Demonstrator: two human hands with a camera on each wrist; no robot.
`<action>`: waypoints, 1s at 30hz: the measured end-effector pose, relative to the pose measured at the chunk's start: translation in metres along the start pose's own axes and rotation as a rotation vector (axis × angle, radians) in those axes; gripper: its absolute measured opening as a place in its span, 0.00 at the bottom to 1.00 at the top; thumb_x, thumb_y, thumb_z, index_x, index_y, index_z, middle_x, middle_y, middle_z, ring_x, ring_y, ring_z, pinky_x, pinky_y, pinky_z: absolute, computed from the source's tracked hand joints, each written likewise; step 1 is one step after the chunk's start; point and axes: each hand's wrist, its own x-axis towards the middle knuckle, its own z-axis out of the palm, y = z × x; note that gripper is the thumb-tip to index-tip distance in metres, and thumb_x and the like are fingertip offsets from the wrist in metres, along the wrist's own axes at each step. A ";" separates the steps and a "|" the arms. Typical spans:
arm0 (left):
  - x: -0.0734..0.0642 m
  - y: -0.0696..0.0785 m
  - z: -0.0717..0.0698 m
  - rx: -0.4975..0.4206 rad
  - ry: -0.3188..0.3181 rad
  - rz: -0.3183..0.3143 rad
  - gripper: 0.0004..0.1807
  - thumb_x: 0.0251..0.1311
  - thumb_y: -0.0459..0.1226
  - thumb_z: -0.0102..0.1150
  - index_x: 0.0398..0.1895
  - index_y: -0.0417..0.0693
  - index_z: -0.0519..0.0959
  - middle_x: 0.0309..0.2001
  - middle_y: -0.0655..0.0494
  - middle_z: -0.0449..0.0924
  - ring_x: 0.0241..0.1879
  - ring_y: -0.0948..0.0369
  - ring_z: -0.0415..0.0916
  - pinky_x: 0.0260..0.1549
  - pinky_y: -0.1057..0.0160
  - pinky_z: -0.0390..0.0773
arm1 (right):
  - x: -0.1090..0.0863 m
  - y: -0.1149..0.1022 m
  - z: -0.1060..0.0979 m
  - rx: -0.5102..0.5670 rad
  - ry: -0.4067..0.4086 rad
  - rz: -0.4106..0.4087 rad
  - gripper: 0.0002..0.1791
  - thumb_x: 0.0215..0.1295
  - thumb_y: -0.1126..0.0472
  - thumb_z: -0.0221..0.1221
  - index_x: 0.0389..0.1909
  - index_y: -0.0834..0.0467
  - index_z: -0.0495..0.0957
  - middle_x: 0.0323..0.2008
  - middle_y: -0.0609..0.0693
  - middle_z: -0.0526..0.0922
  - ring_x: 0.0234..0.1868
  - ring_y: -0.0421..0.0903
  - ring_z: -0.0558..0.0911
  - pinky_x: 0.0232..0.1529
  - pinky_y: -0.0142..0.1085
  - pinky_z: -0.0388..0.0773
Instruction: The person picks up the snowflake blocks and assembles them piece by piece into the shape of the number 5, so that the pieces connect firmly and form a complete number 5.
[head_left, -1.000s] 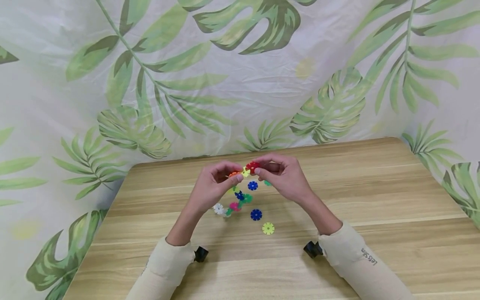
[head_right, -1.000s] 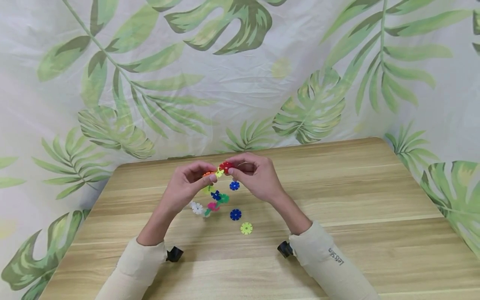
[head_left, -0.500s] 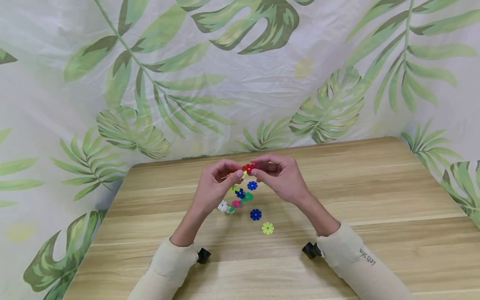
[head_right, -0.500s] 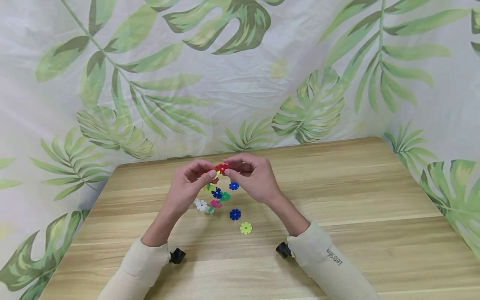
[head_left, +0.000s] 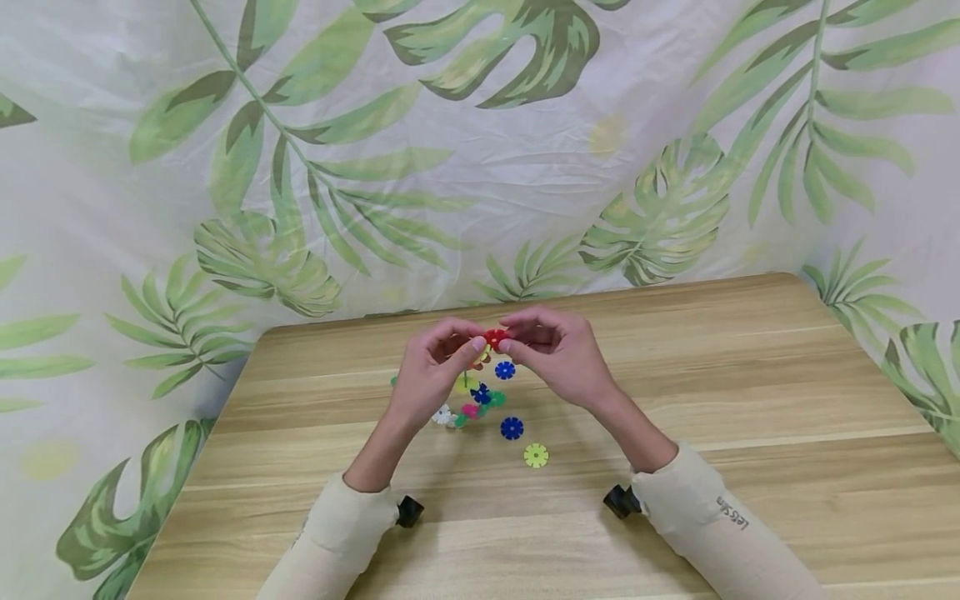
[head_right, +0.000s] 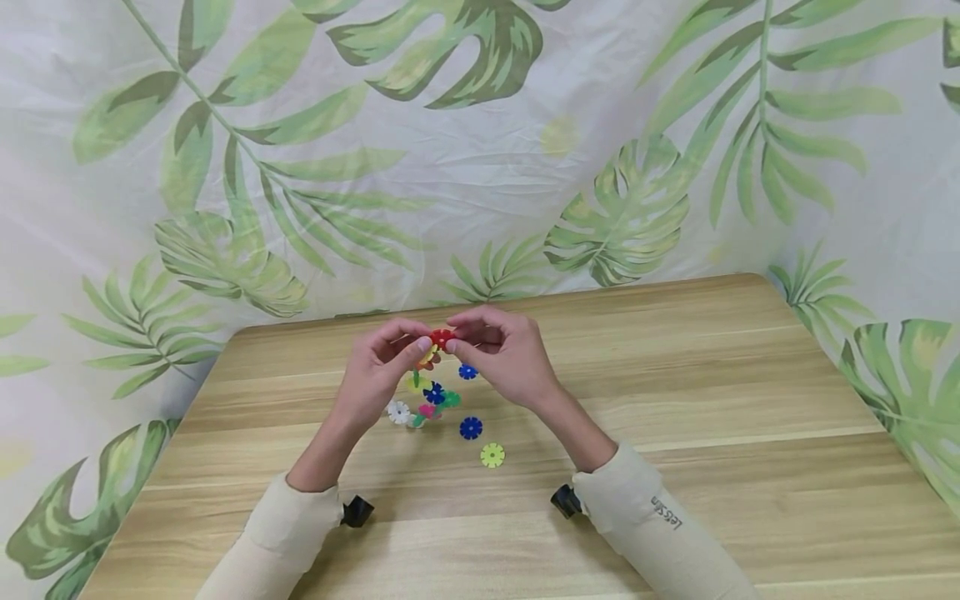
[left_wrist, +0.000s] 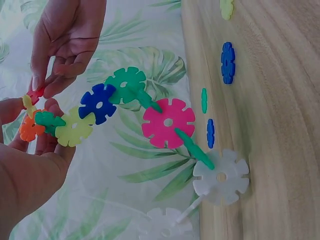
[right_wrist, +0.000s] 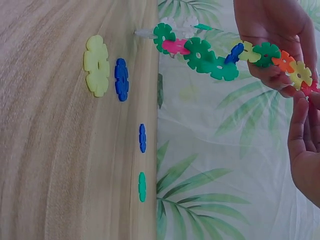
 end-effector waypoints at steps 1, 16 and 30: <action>0.000 0.000 0.000 -0.003 -0.001 0.002 0.09 0.76 0.32 0.61 0.52 0.34 0.84 0.48 0.37 0.85 0.40 0.61 0.85 0.42 0.66 0.89 | 0.000 0.000 0.000 0.001 0.000 0.002 0.14 0.69 0.72 0.68 0.54 0.67 0.85 0.45 0.66 0.91 0.42 0.51 0.93 0.42 0.35 0.91; 0.002 0.001 -0.006 -0.086 0.067 -0.160 0.13 0.77 0.37 0.62 0.52 0.33 0.83 0.46 0.57 0.86 0.46 0.60 0.85 0.47 0.67 0.87 | 0.005 0.009 -0.014 -0.125 0.007 0.129 0.14 0.73 0.61 0.69 0.56 0.57 0.86 0.46 0.56 0.90 0.47 0.52 0.89 0.48 0.33 0.88; 0.003 -0.003 -0.010 -0.121 0.106 -0.152 0.12 0.73 0.32 0.65 0.51 0.29 0.83 0.40 0.63 0.88 0.43 0.61 0.87 0.46 0.67 0.88 | 0.031 0.050 -0.046 -0.303 -0.041 0.182 0.13 0.74 0.62 0.68 0.55 0.61 0.87 0.46 0.58 0.91 0.47 0.52 0.89 0.43 0.32 0.86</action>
